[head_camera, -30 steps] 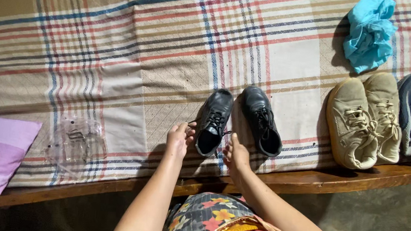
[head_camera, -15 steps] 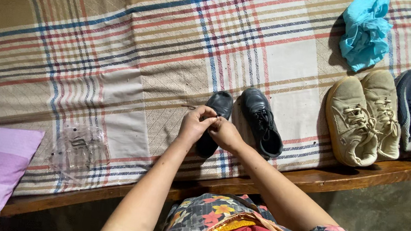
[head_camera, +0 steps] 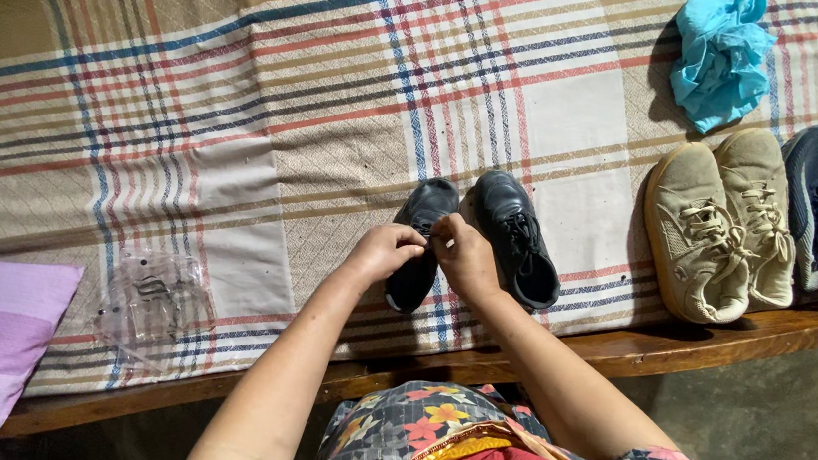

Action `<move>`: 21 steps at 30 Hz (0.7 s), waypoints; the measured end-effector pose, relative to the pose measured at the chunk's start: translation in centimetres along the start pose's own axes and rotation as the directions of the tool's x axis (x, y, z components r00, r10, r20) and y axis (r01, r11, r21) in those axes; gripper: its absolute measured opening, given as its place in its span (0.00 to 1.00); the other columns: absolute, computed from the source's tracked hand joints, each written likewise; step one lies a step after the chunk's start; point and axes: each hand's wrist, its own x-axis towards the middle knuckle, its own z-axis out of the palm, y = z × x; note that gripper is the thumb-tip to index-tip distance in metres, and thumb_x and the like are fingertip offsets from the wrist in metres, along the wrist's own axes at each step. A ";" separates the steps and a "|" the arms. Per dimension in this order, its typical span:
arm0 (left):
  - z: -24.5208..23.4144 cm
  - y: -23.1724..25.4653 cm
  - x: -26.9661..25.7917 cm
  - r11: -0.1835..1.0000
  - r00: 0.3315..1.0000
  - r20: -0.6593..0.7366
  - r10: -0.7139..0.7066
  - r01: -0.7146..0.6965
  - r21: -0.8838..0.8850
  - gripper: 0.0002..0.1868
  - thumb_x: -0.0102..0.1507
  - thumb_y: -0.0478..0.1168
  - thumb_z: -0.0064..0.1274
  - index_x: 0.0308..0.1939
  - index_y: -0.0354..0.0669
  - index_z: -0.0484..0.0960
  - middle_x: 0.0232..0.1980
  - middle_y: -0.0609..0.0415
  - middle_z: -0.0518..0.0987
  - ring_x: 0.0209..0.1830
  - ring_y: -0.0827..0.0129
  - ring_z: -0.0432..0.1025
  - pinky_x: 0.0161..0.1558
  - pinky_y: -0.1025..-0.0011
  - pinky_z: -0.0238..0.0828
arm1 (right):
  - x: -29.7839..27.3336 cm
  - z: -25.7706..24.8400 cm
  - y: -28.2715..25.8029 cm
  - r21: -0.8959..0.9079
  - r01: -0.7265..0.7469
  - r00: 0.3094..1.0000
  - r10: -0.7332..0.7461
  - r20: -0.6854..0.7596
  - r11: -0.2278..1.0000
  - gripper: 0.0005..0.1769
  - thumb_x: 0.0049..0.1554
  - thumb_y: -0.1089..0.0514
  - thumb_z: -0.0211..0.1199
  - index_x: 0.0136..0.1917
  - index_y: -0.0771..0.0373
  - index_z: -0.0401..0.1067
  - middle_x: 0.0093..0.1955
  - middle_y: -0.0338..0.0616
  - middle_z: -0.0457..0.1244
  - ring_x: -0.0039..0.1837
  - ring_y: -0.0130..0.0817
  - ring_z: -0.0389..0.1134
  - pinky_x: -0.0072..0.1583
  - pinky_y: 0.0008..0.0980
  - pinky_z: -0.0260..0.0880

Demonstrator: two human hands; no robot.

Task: The person threads and ties shoelaces on a pair of black shoes placed on a bed. They repeatedly pull the laces through eyelets, adjust tension, and tie knots on both shoes.

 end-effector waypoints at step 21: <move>-5.0 3.1 -4.7 0.935 0.971 -0.147 -0.190 0.224 0.276 0.11 0.65 0.38 0.54 0.50 0.54 0.86 0.53 0.54 0.80 0.53 0.60 0.74 0.58 0.63 0.70 | -6.7 0.3 9.2 0.792 -0.383 0.882 0.442 0.161 0.475 0.16 0.64 0.50 0.61 0.55 0.63 0.79 0.43 0.41 0.68 0.43 0.32 0.69 0.46 0.32 0.72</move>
